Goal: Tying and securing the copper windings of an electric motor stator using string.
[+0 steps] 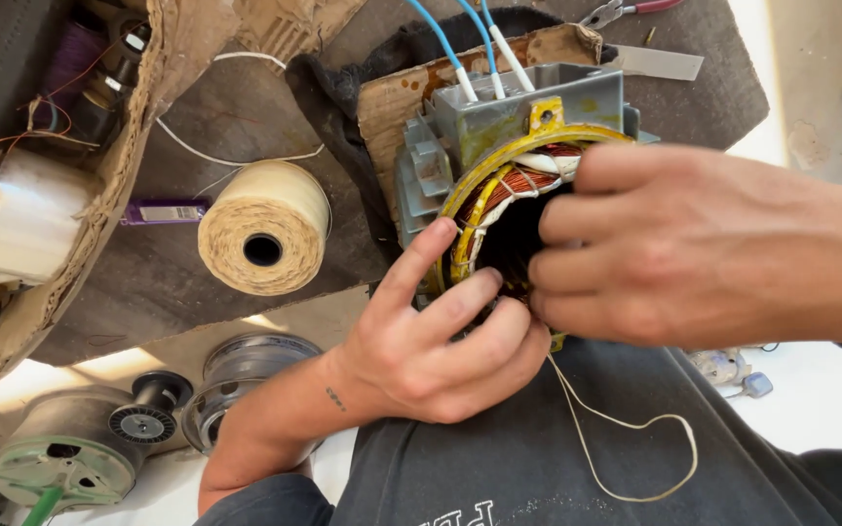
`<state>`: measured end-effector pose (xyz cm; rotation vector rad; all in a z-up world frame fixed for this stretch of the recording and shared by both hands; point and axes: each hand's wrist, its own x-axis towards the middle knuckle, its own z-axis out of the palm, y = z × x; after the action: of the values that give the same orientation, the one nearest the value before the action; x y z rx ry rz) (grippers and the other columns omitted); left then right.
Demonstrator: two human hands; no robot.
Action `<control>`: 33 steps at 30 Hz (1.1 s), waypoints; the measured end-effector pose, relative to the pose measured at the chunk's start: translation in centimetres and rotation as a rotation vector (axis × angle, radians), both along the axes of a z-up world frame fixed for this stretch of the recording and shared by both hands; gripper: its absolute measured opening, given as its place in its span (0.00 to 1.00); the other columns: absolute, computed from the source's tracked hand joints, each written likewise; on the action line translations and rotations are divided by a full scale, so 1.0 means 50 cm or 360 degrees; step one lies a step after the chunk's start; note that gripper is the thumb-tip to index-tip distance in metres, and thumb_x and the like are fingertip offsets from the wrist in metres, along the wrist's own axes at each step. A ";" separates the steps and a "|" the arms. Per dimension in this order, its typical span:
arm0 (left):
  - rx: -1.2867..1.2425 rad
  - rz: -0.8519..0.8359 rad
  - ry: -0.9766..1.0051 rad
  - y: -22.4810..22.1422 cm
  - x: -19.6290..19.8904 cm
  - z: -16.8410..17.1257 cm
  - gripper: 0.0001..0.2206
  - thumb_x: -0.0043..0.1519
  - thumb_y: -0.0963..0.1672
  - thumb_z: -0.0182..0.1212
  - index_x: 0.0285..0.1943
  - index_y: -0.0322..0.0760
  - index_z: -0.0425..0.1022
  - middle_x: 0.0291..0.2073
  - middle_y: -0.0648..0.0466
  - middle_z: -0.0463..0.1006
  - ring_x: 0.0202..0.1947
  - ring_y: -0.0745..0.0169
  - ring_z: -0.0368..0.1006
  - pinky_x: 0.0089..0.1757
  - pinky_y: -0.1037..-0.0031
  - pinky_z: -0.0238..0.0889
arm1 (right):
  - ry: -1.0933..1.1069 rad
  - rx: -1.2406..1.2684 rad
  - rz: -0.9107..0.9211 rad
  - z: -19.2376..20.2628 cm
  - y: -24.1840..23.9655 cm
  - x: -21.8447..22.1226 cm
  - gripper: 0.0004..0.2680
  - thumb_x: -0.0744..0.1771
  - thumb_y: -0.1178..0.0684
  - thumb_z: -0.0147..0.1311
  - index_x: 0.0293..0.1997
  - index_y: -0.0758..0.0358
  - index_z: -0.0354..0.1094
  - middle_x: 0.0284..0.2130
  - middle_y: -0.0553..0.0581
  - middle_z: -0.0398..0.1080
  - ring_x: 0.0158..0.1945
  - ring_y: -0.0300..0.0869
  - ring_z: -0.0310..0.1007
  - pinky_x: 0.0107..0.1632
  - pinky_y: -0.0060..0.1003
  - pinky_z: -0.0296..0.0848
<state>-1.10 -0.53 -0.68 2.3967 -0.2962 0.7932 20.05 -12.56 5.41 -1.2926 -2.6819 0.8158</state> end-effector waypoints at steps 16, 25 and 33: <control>0.0274 0.0045 0.0029 0.006 -0.004 0.015 0.11 0.70 0.43 0.51 0.44 0.51 0.83 0.37 0.60 0.77 0.42 0.66 0.74 0.53 0.64 0.72 | 0.0070 -0.0102 0.0192 -0.021 0.022 0.004 0.11 0.69 0.63 0.45 0.26 0.54 0.61 0.21 0.53 0.61 0.15 0.47 0.62 0.19 0.49 0.64; 0.0436 -0.0001 -0.0047 0.012 -0.003 0.022 0.10 0.68 0.44 0.52 0.44 0.51 0.82 0.38 0.61 0.73 0.40 0.69 0.66 0.46 0.73 0.68 | 0.0084 -0.0170 0.0209 -0.030 0.022 0.003 0.10 0.69 0.60 0.47 0.28 0.52 0.64 0.24 0.51 0.67 0.20 0.49 0.69 0.22 0.49 0.71; 0.0459 -0.0015 0.0037 0.005 -0.010 0.024 0.09 0.69 0.45 0.52 0.45 0.51 0.81 0.36 0.61 0.70 0.33 0.70 0.64 0.34 0.78 0.56 | 0.0112 -0.0097 0.0371 -0.050 0.031 0.002 0.07 0.70 0.59 0.45 0.32 0.53 0.64 0.25 0.51 0.67 0.20 0.47 0.68 0.17 0.46 0.69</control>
<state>-1.59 -0.27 0.51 2.6682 -0.4384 0.7612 20.14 -11.02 2.88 -0.9526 -2.8065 0.9538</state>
